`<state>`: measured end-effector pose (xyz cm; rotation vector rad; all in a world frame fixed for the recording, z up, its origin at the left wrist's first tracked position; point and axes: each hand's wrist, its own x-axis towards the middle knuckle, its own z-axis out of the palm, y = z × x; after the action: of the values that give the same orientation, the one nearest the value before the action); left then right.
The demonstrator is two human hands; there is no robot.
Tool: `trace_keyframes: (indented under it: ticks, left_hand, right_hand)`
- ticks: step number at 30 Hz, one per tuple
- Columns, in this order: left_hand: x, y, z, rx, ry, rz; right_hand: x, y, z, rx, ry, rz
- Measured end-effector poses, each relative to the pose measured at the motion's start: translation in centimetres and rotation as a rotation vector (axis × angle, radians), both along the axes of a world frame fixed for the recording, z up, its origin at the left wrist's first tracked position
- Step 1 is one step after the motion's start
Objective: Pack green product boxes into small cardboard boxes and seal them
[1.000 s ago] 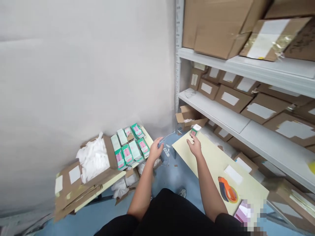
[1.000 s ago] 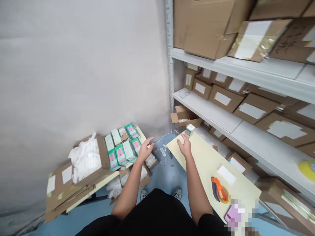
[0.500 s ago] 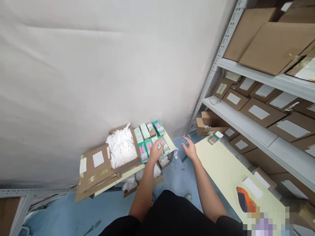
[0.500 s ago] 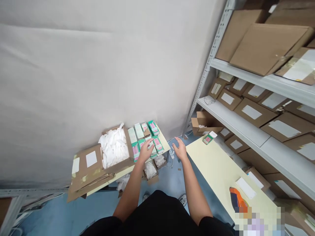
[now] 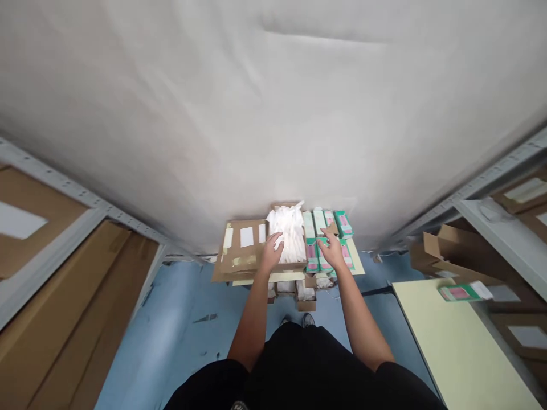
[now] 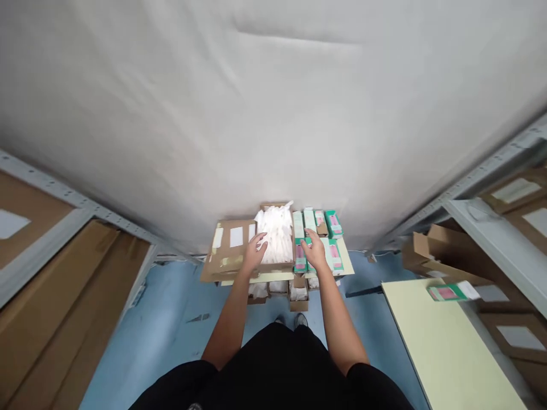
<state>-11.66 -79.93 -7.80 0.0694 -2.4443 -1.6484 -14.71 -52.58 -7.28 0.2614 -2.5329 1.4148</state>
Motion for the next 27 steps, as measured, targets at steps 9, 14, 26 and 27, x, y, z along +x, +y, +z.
trace_keyframes:
  ticks: [9,14,26,27]
  left_hand:
    - [4.9,-9.0,-3.3,-0.066,-0.157,0.231]
    - [7.0,-12.3,-6.0,-0.01,-0.23,0.413]
    - [2.5,-23.2,-15.2,-0.006,-0.476,0.379]
    - [2.5,-24.4,-16.2,-0.007,-0.502,0.382]
  right_hand:
    - [-4.6,-14.0,-4.8,-0.092,-0.099,0.289]
    - [-3.4,-18.6,-6.9,-0.075,-0.115,0.402]
    - [-1.6,-30.4,-13.8,0.316,-0.309,0.381]
    - [-1.4,-31.2,-14.5,0.385,-0.368,0.367]
